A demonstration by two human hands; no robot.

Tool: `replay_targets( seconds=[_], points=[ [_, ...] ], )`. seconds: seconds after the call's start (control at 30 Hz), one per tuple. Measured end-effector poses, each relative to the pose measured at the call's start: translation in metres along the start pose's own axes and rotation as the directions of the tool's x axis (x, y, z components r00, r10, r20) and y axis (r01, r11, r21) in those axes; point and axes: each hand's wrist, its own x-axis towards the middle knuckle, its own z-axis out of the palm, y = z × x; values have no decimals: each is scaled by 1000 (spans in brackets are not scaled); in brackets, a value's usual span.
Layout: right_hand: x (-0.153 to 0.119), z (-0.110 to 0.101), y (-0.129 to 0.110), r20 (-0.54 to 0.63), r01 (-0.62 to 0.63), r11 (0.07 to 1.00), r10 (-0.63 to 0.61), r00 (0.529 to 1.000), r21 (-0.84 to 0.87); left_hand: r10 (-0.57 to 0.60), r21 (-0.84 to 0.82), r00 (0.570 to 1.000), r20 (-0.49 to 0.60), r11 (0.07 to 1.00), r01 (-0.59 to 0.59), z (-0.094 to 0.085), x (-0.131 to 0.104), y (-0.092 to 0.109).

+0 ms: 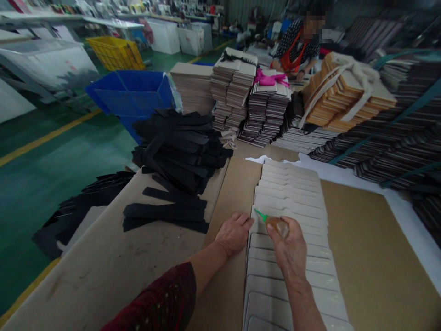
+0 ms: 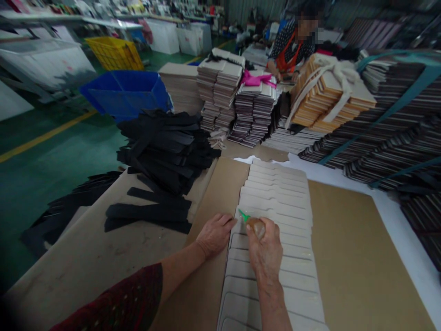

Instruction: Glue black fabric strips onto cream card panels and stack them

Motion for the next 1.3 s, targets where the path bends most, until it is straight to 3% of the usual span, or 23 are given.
replay_targets(
  seconds=[0.23, 0.37, 0.5, 0.63, 0.77, 0.87, 1.1, 1.3],
  points=[
    [4, -4, 6, 6, 3, 996, -4, 1000, 87, -41, -23, 999, -1, 999, 41, -2, 0, 0],
    [5, -14, 10, 22, -141, 970, 140, 990, 197, -54, -61, 998, -26, 997, 52, 1, -3, 0],
    [13, -21, 13, 79, -315, 869, 308, 948, 381, -73, -129, 994, -87, 990, 62, 0, -3, -6],
    [25, -18, 11, 7, -338, 826, 376, 927, 451, -22, -182, 992, -121, 983, -1, -5, 28, -26],
    [32, -11, -3, -111, -255, 883, 321, 941, 393, 119, -183, 988, -101, 974, -136, -6, 73, -47],
    [34, -4, -10, -132, -212, 914, 272, 953, 347, 174, -163, 981, -86, 969, -186, -4, 90, -56],
    [39, 14, -2, -127, -173, 945, 215, 968, 279, 234, -102, 971, -39, 966, -237, -5, 89, -56],
    [42, 9, 8, -120, 35, 997, -27, 992, 67, 236, -53, 972, -20, 970, -236, -6, 91, -55]
  ],
)
